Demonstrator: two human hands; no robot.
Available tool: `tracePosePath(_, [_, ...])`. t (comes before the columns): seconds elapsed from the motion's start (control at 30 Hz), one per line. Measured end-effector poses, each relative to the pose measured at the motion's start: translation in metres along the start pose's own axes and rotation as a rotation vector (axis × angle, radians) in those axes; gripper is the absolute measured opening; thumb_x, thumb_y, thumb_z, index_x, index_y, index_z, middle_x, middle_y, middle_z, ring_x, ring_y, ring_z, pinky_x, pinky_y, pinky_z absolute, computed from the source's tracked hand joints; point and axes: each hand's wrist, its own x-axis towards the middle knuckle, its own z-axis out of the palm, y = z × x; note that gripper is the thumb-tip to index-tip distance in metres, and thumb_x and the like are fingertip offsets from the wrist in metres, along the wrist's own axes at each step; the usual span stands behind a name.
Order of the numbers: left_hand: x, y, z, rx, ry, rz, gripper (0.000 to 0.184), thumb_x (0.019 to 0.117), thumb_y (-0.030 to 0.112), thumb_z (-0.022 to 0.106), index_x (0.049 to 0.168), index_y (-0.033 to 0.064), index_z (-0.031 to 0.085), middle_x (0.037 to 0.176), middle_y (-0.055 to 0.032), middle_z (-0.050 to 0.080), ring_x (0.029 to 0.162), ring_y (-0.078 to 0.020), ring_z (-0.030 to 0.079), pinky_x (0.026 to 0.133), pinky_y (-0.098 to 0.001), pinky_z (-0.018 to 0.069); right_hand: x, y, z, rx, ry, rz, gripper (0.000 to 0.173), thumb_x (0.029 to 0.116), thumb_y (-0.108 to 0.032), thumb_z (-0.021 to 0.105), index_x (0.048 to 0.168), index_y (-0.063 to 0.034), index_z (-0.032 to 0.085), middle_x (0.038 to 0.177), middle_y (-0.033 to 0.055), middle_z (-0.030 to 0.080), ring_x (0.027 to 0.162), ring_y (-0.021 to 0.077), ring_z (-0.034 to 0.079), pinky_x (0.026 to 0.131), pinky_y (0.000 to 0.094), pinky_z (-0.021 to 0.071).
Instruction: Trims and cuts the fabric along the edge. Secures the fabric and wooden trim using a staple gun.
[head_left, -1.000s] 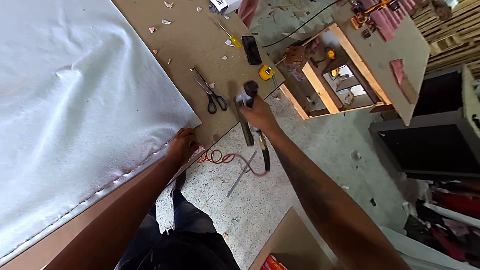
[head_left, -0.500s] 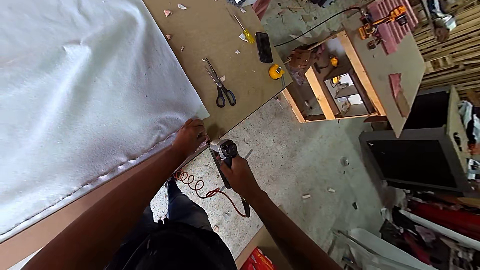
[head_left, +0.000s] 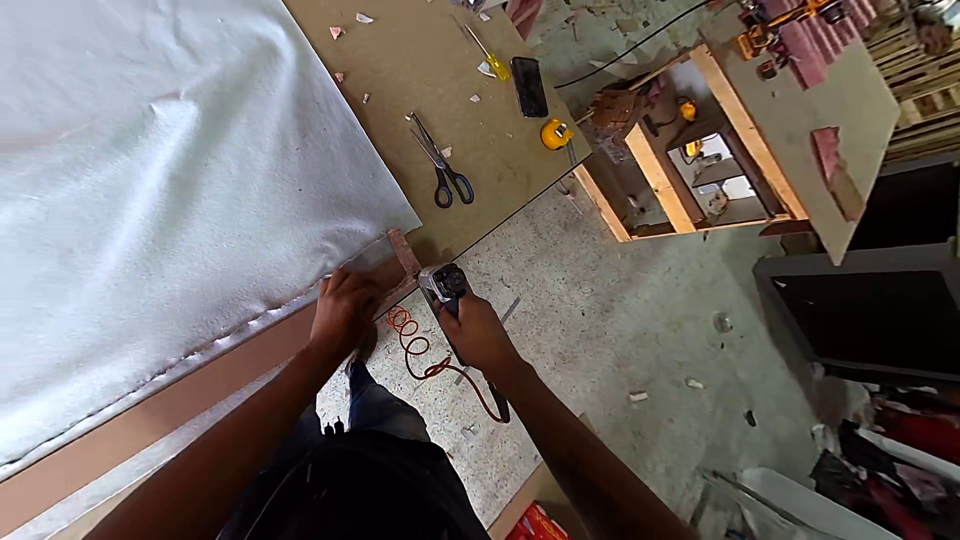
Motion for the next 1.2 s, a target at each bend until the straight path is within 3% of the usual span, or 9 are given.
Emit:
tracePosePath(0.13, [0.005, -0.006, 0.004, -0.077, 0.043, -0.03, 0.011, 0.0963, 0.025, 0.07, 0.092, 0.017, 0.077, 0.124, 0.0033, 0.068, 0.118, -0.0215, 0.058, 0.1, -0.0473, 0.0475, -0.006, 0.007, 0.007, 0.073, 0.021, -0.046, 0.03, 0.1016, -0.033, 0.058, 0.125, -0.0131, 0.057, 0.077, 0.004, 0.063, 0.063, 0.0187, 0.064, 0.06, 0.0439, 0.057])
tracePosePath(0.27, [0.01, -0.006, 0.002, -0.069, 0.018, -0.026, 0.012, 0.0954, 0.023, 0.071, 0.089, 0.0139, 0.075, 0.131, -0.0007, 0.064, 0.123, -0.025, 0.056, 0.101, -0.0501, 0.0476, -0.011, 0.0, 0.014, 0.034, 0.011, -0.039, 0.031, 0.1018, -0.032, 0.058, 0.125, -0.0114, 0.057, 0.079, 0.005, 0.064, 0.068, 0.0203, 0.065, 0.064, 0.045, 0.057])
tracePosePath(0.47, [0.018, -0.013, -0.003, -0.075, -0.016, 0.008, 0.011, 0.0931, 0.023, 0.074, 0.086, 0.0147, 0.074, 0.126, 0.0024, 0.066, 0.119, -0.0203, 0.058, 0.103, -0.0435, 0.0493, -0.017, -0.014, 0.021, 0.017, 0.012, -0.084, 0.026, 0.1003, -0.03, 0.059, 0.121, -0.0146, 0.059, 0.082, 0.0039, 0.065, 0.069, 0.0187, 0.066, 0.063, 0.0443, 0.0574])
tracePosePath(0.57, [0.023, -0.018, -0.008, -0.109, -0.026, 0.012, 0.005, 0.0921, 0.018, 0.074, 0.089, 0.0143, 0.074, 0.119, 0.0032, 0.069, 0.114, -0.0174, 0.062, 0.101, -0.0385, 0.0521, -0.024, -0.02, 0.032, 0.017, 0.007, -0.115, 0.026, 0.1006, -0.031, 0.059, 0.121, -0.015, 0.058, 0.08, 0.0028, 0.065, 0.068, 0.0179, 0.066, 0.062, 0.0435, 0.0573])
tracePosePath(0.67, [0.024, -0.028, -0.023, -0.193, -0.037, 0.04, 0.008, 0.0931, 0.013, 0.073, 0.1, 0.0111, 0.075, 0.118, -0.0021, 0.071, 0.109, -0.0177, 0.067, 0.099, -0.0409, 0.0561, -0.028, -0.029, 0.039, 0.013, -0.003, -0.134, 0.027, 0.099, -0.03, 0.06, 0.122, -0.0144, 0.059, 0.083, 0.0029, 0.066, 0.071, 0.0177, 0.067, 0.066, 0.0436, 0.0581])
tracePosePath(0.73, [0.01, -0.036, -0.043, -0.202, -0.027, 0.043, 0.016, 0.0953, 0.02, 0.073, 0.108, 0.0103, 0.074, 0.118, -0.0043, 0.07, 0.105, -0.0178, 0.069, 0.096, -0.0425, 0.0587, -0.03, -0.036, 0.044, -0.003, -0.014, -0.134, 0.029, 0.0998, -0.031, 0.06, 0.123, -0.0136, 0.058, 0.082, 0.0034, 0.066, 0.071, 0.0185, 0.066, 0.066, 0.0439, 0.0578])
tracePosePath(0.87, [-0.054, -0.034, -0.066, 0.02, -0.132, 0.02, 0.045, 0.084, 0.057, 0.077, 0.107, 0.0183, 0.075, 0.128, -0.0034, 0.066, 0.128, -0.025, 0.057, 0.107, -0.051, 0.0491, -0.033, -0.037, 0.047, -0.005, -0.013, -0.131, 0.028, 0.1007, -0.032, 0.059, 0.123, -0.014, 0.058, 0.083, 0.0036, 0.066, 0.071, 0.019, 0.066, 0.065, 0.0449, 0.0578])
tracePosePath(1.0, [-0.068, -0.05, -0.051, -0.055, 0.0, 0.044, 0.012, 0.0944, 0.026, 0.073, 0.097, 0.015, 0.077, 0.119, -0.0023, 0.068, 0.123, -0.023, 0.058, 0.105, -0.0439, 0.0509, -0.04, -0.043, 0.052, 0.022, -0.018, -0.114, 0.028, 0.0989, -0.03, 0.059, 0.121, -0.0138, 0.059, 0.086, 0.0033, 0.067, 0.072, 0.017, 0.067, 0.068, 0.0426, 0.0587])
tracePosePath(1.2, [-0.062, -0.052, -0.056, -0.09, -0.044, -0.042, 0.014, 0.0942, 0.025, 0.074, 0.087, 0.0125, 0.075, 0.12, -0.0005, 0.066, 0.118, -0.0208, 0.059, 0.102, -0.0407, 0.0527, -0.049, -0.055, 0.066, 0.017, -0.032, -0.089, 0.026, 0.0978, -0.029, 0.059, 0.119, -0.0142, 0.06, 0.08, 0.0018, 0.065, 0.069, 0.0164, 0.066, 0.064, 0.0427, 0.0577])
